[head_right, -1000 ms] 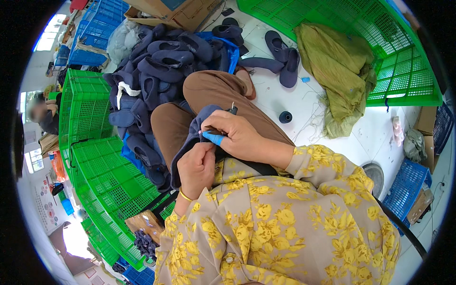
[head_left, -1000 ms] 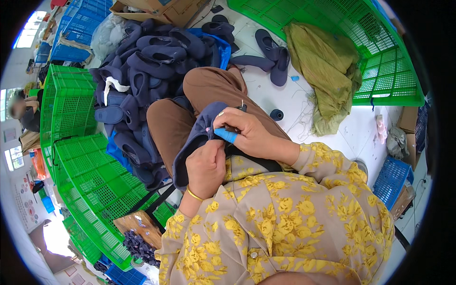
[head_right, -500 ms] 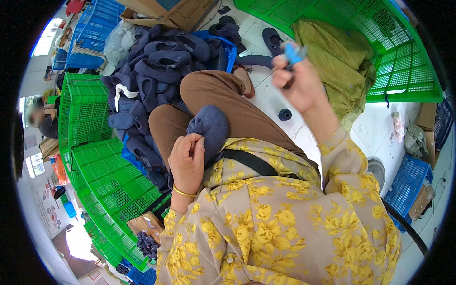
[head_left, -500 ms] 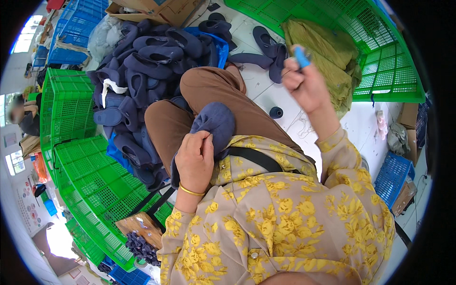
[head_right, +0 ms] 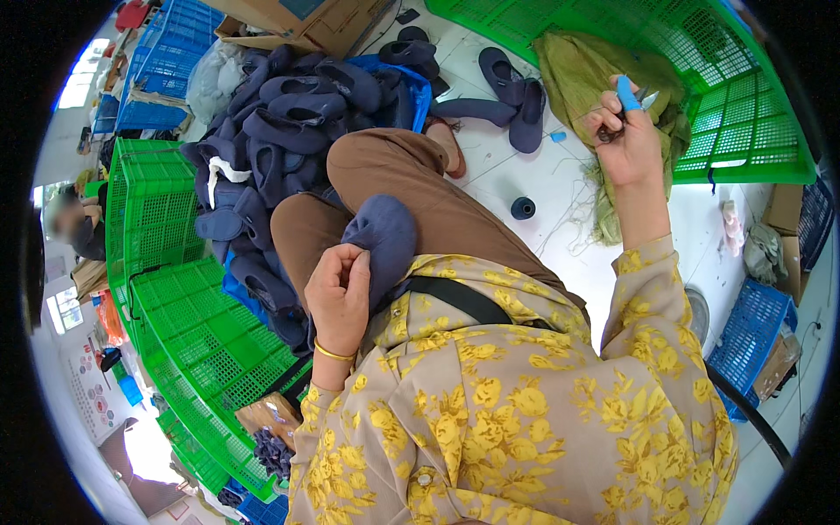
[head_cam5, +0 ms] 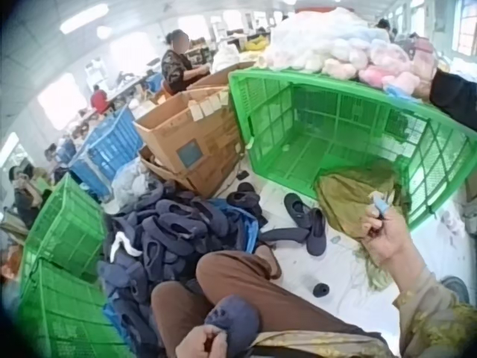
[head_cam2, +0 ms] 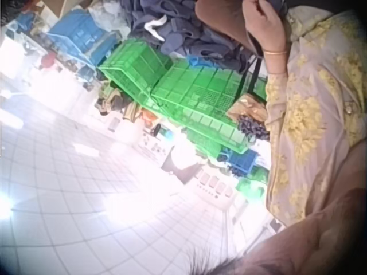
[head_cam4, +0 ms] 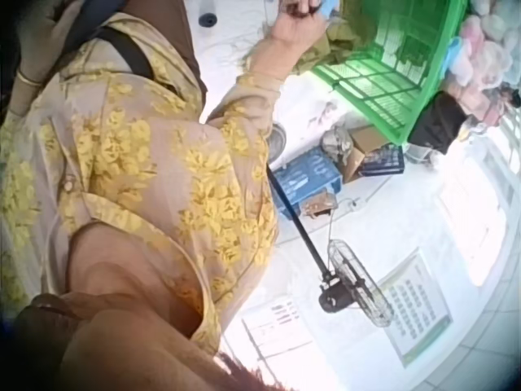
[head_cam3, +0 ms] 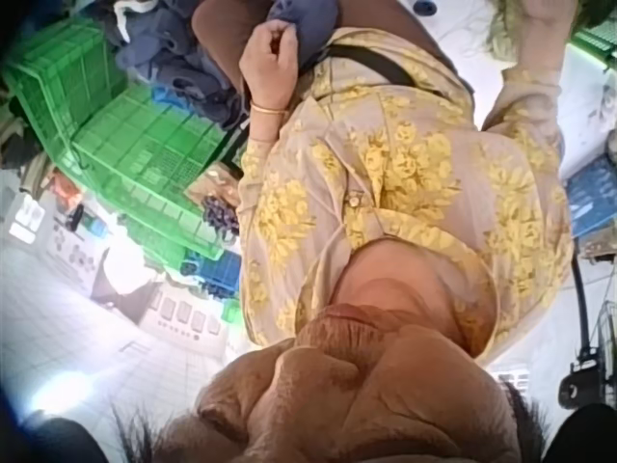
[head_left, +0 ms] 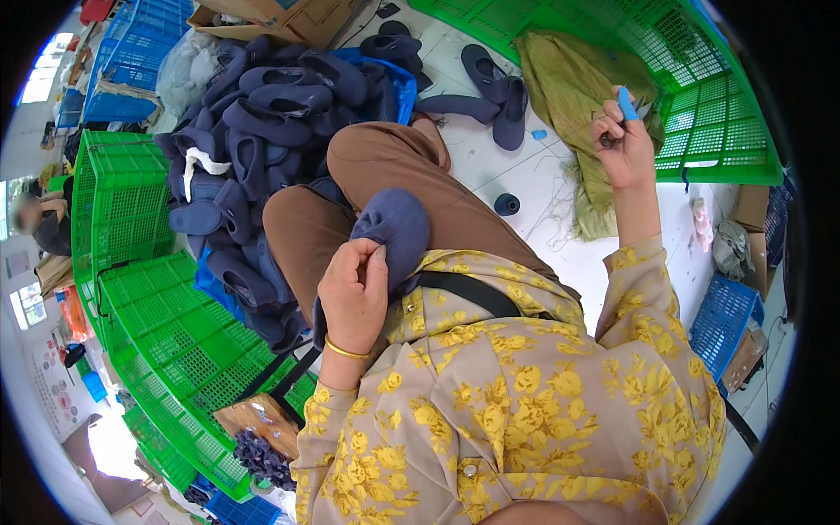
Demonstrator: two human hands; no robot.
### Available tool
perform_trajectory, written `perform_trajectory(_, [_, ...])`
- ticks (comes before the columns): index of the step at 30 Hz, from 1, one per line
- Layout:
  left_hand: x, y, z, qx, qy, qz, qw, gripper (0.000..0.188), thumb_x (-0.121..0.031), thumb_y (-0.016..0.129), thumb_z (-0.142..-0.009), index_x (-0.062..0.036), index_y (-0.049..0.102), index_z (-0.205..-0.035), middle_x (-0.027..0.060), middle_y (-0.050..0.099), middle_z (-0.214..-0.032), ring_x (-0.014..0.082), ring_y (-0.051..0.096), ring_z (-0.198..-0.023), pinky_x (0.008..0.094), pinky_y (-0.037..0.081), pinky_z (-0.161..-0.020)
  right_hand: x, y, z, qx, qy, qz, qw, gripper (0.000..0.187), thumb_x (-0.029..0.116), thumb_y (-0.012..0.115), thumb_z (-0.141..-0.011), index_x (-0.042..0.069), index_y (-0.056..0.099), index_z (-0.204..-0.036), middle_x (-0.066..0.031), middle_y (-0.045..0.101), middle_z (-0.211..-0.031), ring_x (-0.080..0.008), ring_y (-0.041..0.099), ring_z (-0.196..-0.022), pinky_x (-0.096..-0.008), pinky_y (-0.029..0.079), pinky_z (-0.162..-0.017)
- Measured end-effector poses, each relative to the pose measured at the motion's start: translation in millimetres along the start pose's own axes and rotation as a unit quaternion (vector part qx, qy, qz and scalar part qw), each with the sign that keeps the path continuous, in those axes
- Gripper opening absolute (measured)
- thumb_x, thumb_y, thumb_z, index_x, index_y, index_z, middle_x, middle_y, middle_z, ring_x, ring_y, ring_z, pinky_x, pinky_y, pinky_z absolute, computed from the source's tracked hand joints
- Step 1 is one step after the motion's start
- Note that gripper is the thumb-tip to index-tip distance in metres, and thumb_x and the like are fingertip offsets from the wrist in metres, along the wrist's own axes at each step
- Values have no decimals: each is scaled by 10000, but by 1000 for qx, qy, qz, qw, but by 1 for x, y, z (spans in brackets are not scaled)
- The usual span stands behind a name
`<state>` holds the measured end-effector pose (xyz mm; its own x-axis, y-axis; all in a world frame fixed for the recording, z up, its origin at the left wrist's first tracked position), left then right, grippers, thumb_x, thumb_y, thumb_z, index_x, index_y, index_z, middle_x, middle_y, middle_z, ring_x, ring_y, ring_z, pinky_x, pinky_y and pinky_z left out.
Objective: The person sits on the floor and sews a dark blue slip-on shoe using a needle and thread. They repeatedly insert the needle into the shoe's upper, pull the thread through, and adjust the shoe's position. The person handles multiple shoes from a nearby pile, working on one at a time.
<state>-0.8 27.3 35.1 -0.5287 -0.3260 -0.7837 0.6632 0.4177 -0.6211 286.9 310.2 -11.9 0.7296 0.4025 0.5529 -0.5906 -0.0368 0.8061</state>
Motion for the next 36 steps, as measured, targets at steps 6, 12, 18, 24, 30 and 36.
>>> perform_trajectory(6, [0,2,-5,-14,99,-31,995,37,-19,669,-861,-25,660,-896,56,574,-710,138,537,-613,258,446,-589,18,12,0,49,0,14,999,191,143,487,-1014,49,548,-1168,18,443,-723,-52,341,-548,-220,323,-566])
perform_trajectory(12, [-5,5,-7,-17,213,-181,960,112,5,692,-800,-45,682,-900,91,564,-809,234,575,-707,331,479,-618,36,43,13,91,-27,89,992,199,134,475,-1015,28,543,-1169,28,417,-716,-39,312,-546,-223,330,-570])
perform_trajectory(18, [0,7,-10,-37,228,-209,950,121,9,693,-787,-48,671,-892,94,550,-893,258,582,-767,343,490,-669,102,75,13,123,-131,28,983,179,95,484,-1001,-12,521,-1140,-19,381,-700,-91,332,-579,-261,388,-623])
perform_trajectory(24, [6,6,-10,-34,151,-73,985,59,4,652,-852,-27,631,-897,90,582,-861,199,579,-738,297,474,-650,54,94,26,-55,-284,323,901,193,99,465,-982,-13,553,-1113,20,414,-696,-83,377,-558,-229,428,-592])
perform_trajectory(30, [19,-2,-9,62,-93,114,987,54,-60,593,-922,-12,602,-898,44,578,-767,111,553,-662,249,447,-617,-97,109,76,319,-112,697,633,292,73,588,-798,66,573,-1089,-138,630,-1029,-386,610,-969,-452,501,-809])
perform_trajectory(36, [24,-3,-8,101,-166,224,955,97,-113,580,-962,-24,600,-930,-11,595,-780,58,544,-689,220,461,-628,-152,126,92,447,-102,757,465,186,156,624,-820,46,553,-953,-133,603,-851,-333,646,-701,-425,507,-610])
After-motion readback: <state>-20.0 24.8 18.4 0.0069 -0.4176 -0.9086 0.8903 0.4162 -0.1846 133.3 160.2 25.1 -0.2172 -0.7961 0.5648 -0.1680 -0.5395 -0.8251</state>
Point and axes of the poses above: each hand's wrist, its own z-axis away from the middle knuckle, its own y-axis out of the palm, x = y × z, the point moved 1 cm from there along -z, towards the middle knuckle
